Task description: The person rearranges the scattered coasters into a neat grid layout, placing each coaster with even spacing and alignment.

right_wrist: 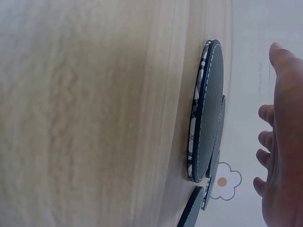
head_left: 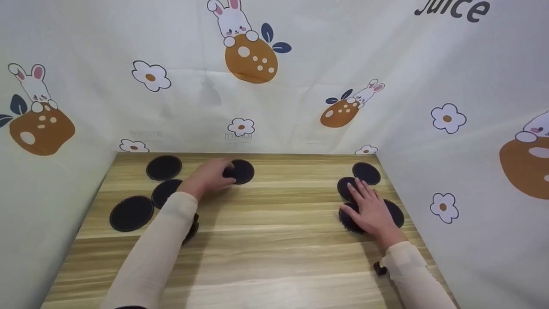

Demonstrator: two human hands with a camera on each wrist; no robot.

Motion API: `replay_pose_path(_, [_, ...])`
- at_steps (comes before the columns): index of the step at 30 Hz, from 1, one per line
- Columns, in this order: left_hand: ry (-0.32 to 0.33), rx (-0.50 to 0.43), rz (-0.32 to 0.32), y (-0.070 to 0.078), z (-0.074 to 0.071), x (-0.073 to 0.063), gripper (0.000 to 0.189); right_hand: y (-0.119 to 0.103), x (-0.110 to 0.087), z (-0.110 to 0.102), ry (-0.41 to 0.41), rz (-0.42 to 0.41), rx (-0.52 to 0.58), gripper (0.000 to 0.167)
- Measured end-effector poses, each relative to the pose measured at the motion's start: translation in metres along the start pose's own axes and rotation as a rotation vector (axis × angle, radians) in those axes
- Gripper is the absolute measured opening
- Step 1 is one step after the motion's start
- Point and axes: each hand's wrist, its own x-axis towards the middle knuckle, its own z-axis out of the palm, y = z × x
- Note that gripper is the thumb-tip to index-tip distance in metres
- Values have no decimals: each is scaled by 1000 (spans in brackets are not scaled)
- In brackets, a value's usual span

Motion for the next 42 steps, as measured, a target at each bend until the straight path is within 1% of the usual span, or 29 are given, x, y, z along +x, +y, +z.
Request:
replay_pose_path(2, [12,-8,43,0,-7,-16,50,0,0,1,-7,-2,-1,87])
replay_pose_path(5, [28,-4,79,-4,-14,-38,47,1,0,2,-7,-6,-3,87])
replay_pose_path(10, [54,30,107,-13,-19,-72,44,2,1,2,-2,-8,-1,85])
replay_pose_path(13, [78,37,102,-20,-19,-92,41,1,2,2,-3,-5,5,85])
replay_pose_path(18, [102,23,65,-28,-14,-118,40,0,2,3,-9,1,19,85])
replay_pose_path(23, [133,20,64,-33,-10,-139,38,0,2,4,1,-2,18,85])
replay_pose_path(26, [144,2,39,-36,-9,-151,37,0,2,4,-1,-2,22,86])
replay_pose_path(30, [137,-34,-7,-37,-9,-165,41,0,2,4,10,-9,26,86])
replay_pose_path(32, [134,-47,-23,-39,-8,-171,43,0,2,4,24,-15,29,85])
replay_pose_path(35, [142,-50,-30,-42,-8,-176,43,0,1,4,39,-24,26,84])
replay_pose_path(42, [165,-56,-46,-44,-11,-187,43,2,0,3,-5,21,33,87])
